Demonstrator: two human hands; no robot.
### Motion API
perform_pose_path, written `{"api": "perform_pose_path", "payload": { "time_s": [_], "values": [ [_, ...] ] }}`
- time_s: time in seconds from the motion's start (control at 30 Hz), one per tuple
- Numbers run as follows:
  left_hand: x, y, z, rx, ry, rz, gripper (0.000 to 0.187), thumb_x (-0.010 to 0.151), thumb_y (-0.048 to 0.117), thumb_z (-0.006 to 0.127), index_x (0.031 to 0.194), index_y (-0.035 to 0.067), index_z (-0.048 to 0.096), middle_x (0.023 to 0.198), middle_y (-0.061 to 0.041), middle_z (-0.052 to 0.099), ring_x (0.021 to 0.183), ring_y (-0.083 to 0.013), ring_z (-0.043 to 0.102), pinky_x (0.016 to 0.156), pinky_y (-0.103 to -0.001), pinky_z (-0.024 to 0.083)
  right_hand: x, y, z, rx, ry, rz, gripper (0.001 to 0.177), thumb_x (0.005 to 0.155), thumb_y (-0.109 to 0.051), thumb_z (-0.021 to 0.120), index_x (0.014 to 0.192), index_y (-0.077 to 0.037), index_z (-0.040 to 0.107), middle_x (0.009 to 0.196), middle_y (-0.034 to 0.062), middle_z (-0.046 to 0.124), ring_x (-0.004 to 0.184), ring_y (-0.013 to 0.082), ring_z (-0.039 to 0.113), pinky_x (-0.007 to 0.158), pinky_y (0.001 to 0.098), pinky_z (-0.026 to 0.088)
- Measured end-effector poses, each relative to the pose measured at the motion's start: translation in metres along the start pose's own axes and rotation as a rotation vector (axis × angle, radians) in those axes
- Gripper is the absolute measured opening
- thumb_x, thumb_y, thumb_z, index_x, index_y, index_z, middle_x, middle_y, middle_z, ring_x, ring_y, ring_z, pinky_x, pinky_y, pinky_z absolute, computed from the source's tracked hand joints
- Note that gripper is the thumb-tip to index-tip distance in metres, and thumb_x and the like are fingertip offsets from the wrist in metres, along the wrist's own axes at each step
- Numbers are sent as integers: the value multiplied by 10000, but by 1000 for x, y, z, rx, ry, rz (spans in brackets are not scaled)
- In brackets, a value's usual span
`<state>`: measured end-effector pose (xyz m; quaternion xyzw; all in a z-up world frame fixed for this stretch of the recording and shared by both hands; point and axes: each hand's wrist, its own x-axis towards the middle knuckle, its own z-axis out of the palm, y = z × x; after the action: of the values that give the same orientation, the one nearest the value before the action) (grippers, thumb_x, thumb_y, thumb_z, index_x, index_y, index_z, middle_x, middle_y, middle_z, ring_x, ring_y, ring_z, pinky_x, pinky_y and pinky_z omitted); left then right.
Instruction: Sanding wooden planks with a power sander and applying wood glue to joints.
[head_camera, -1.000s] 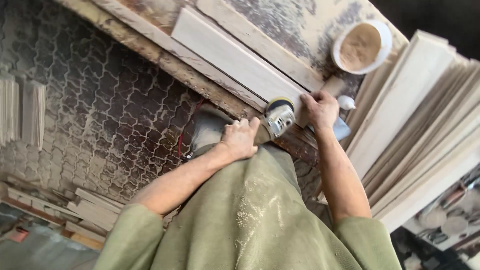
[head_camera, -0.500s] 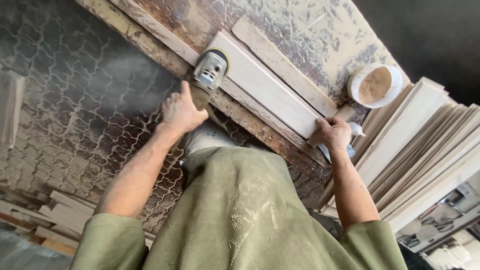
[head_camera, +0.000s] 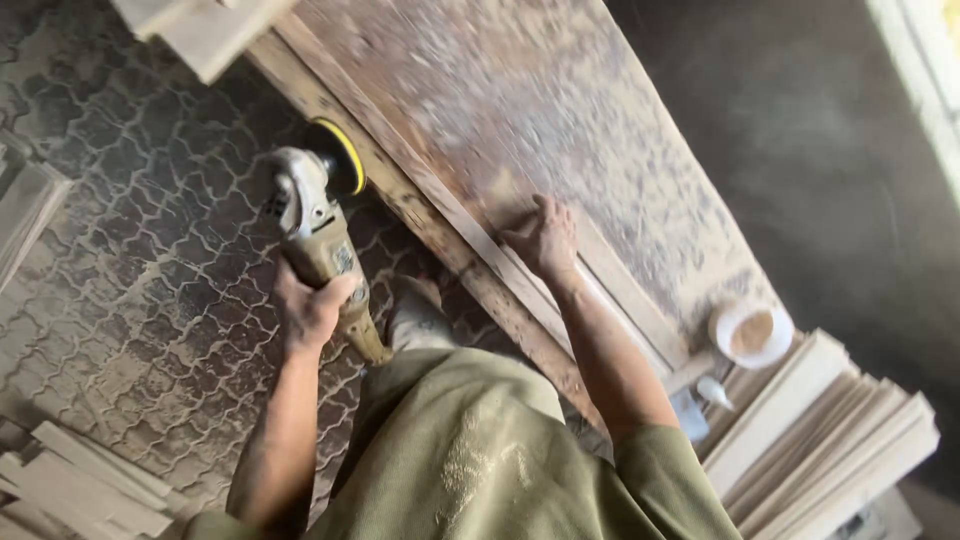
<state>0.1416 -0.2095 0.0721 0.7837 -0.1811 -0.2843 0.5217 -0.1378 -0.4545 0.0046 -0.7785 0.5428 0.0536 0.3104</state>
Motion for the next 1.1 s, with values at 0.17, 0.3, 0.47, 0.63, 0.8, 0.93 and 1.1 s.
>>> {"api": "perform_pose_path", "payload": {
  "time_s": [0.17,0.3,0.47,0.63,0.8,0.93,1.1],
  "values": [
    [10,79,-52,-59,35,-18,597,593,198,856,1149,78,674,1009,-145,639,953,-225,647,851,-408,533,19,14,-24,148,-250,110,728,693,-380,908,1308,-115,622,1103,220,745,1109,434,692,972,562,537],
    [0,50,-80,-149,-81,131,585,713,152,711,1259,51,527,1126,-114,556,923,-186,513,836,-385,521,-41,26,-61,229,-306,-145,724,670,-352,925,1198,44,626,978,311,685,967,514,675,890,588,516],
    [7,38,-90,-309,126,-158,638,658,105,797,1240,-16,566,1143,-137,587,1000,-215,540,911,-469,481,-87,112,-53,7,-480,128,428,801,-506,812,874,-87,767,763,181,767,793,423,750,750,499,562],
    [14,2,-110,-636,-79,-152,634,789,93,624,1401,155,471,807,98,494,595,-30,438,480,-165,432,15,-43,-109,466,-61,191,473,909,-476,776,632,-115,649,469,-11,489,397,113,430,407,321,346],
    [13,2,-111,-632,-54,-203,408,806,163,628,1201,154,524,808,73,522,614,-55,482,509,-207,473,182,-68,-34,1263,-15,371,413,906,-172,734,1110,80,480,1017,179,526,858,268,527,715,377,452],
    [2,-7,-115,-606,-28,-227,702,764,151,665,1426,96,436,1001,-60,628,769,-166,613,629,-321,599,268,-166,-1,1471,-16,527,721,836,-81,755,1397,217,414,1293,344,589,1130,435,672,946,459,627],
    [-25,-16,-121,-653,102,-386,517,769,86,617,1280,118,545,946,31,610,702,-94,595,614,-251,560,280,-224,11,1128,-150,316,236,986,-173,649,1075,45,658,765,151,701,574,211,672,495,326,601]
  ]
}}
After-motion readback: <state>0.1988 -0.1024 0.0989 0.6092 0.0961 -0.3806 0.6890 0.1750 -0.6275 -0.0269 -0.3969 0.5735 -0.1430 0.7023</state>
